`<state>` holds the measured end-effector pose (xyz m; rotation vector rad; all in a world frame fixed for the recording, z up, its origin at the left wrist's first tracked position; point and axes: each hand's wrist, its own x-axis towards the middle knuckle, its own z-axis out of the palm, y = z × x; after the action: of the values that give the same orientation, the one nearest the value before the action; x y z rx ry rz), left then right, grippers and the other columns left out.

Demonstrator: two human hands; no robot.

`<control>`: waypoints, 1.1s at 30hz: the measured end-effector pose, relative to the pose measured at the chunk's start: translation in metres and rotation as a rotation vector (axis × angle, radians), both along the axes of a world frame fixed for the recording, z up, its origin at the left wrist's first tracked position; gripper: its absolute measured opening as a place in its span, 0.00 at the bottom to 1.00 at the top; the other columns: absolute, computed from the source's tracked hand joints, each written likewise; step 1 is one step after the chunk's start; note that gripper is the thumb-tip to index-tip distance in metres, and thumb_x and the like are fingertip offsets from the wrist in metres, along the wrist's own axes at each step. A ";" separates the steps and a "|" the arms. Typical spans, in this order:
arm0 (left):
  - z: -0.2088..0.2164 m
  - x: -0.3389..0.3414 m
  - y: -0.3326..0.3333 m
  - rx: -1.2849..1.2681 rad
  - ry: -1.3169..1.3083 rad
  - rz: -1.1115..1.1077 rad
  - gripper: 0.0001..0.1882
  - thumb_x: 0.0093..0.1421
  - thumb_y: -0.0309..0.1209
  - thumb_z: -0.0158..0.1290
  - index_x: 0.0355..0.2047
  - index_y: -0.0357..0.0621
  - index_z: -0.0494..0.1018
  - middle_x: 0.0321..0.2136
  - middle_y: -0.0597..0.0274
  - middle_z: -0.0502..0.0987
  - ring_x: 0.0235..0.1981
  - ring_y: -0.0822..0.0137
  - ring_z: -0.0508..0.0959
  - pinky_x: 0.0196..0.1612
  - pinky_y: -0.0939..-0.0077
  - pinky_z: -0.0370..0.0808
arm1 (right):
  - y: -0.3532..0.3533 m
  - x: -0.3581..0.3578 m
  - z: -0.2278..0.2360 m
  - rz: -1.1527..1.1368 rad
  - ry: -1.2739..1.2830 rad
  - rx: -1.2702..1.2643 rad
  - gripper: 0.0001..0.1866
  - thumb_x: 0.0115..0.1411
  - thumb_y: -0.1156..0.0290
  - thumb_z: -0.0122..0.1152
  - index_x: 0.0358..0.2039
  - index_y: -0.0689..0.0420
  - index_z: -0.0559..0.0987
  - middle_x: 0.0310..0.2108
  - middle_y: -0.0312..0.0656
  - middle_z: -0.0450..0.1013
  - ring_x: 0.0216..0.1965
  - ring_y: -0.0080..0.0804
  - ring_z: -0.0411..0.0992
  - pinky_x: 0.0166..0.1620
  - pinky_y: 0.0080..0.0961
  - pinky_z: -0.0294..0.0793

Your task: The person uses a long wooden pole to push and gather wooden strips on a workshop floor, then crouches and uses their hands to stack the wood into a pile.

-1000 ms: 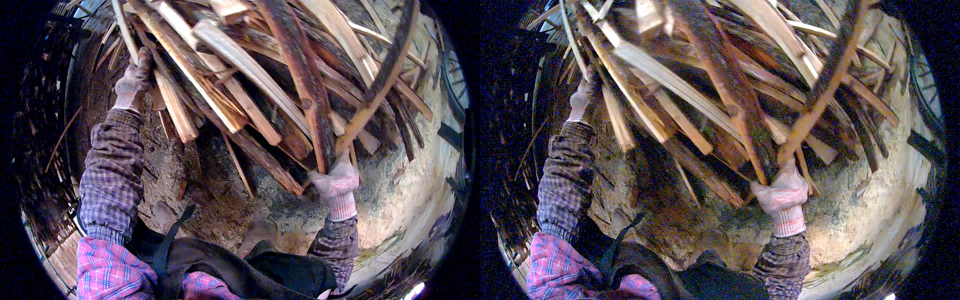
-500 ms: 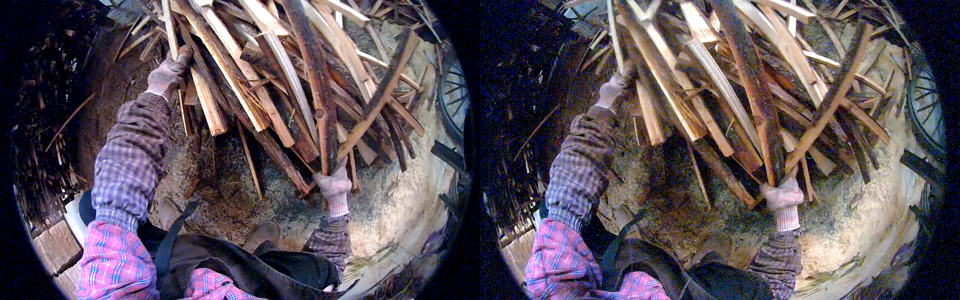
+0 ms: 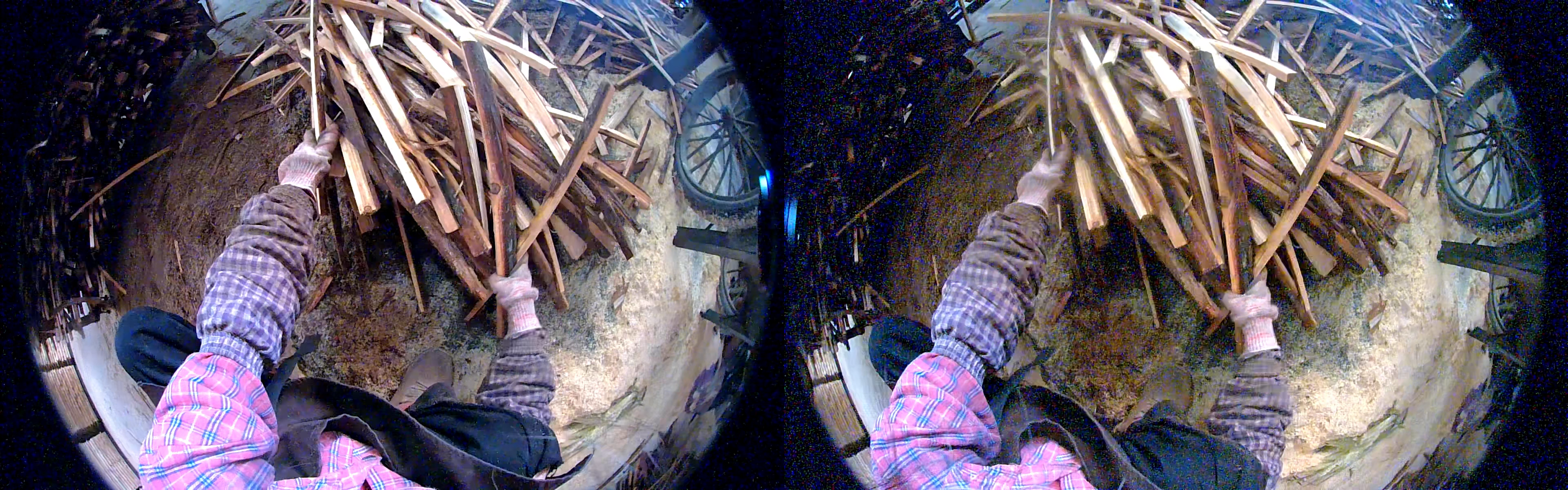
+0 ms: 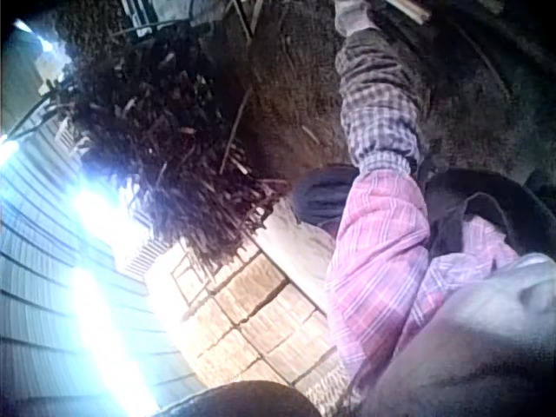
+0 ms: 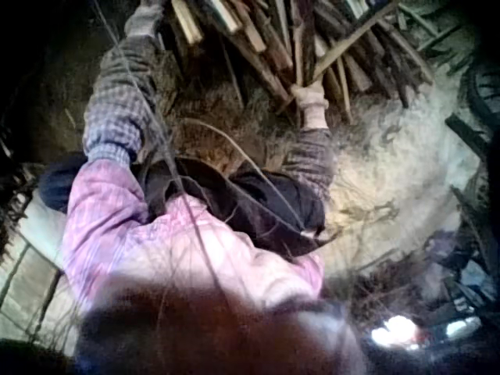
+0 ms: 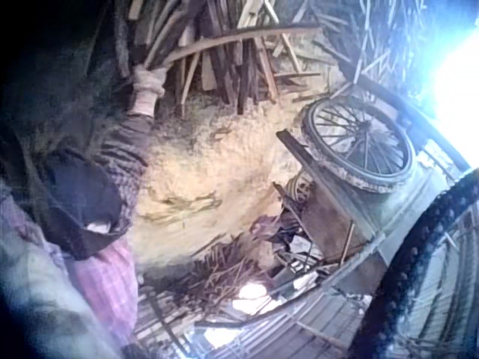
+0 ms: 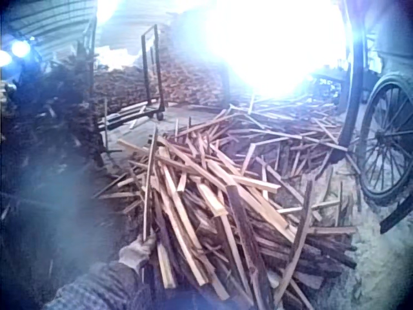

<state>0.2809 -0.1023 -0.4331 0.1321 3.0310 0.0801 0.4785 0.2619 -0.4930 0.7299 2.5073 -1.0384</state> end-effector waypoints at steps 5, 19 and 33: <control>-0.042 0.035 -0.023 -0.001 0.140 -0.096 0.23 0.59 0.30 0.36 0.56 0.57 0.58 0.47 0.56 0.68 0.45 0.60 0.72 0.43 0.71 0.72 | -0.042 0.049 0.037 -0.106 0.048 -0.035 0.44 0.36 0.66 0.65 0.56 0.59 0.57 0.41 0.51 0.71 0.41 0.44 0.72 0.44 0.29 0.71; -0.010 0.076 -0.036 1.838 -0.380 0.811 0.27 0.51 0.44 0.56 0.45 0.36 0.67 0.39 0.58 0.72 0.40 0.67 0.72 0.47 0.74 0.67 | -0.005 0.089 0.047 -0.125 0.207 0.114 0.34 0.38 0.63 0.64 0.46 0.64 0.67 0.25 0.46 0.75 0.26 0.41 0.75 0.33 0.31 0.74; 0.021 0.082 -0.003 1.488 -0.556 0.508 0.38 0.51 0.38 0.42 0.60 0.33 0.45 0.62 0.59 0.46 0.64 0.69 0.44 0.63 0.75 0.37 | -0.022 0.060 0.029 -0.112 0.121 -0.067 0.40 0.39 0.68 0.64 0.53 0.60 0.57 0.38 0.46 0.70 0.34 0.35 0.71 0.37 0.30 0.71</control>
<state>0.3627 -0.1053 -0.4125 -0.4559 1.7708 1.9068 0.5383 0.2396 -0.4643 0.8185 2.5430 -1.2332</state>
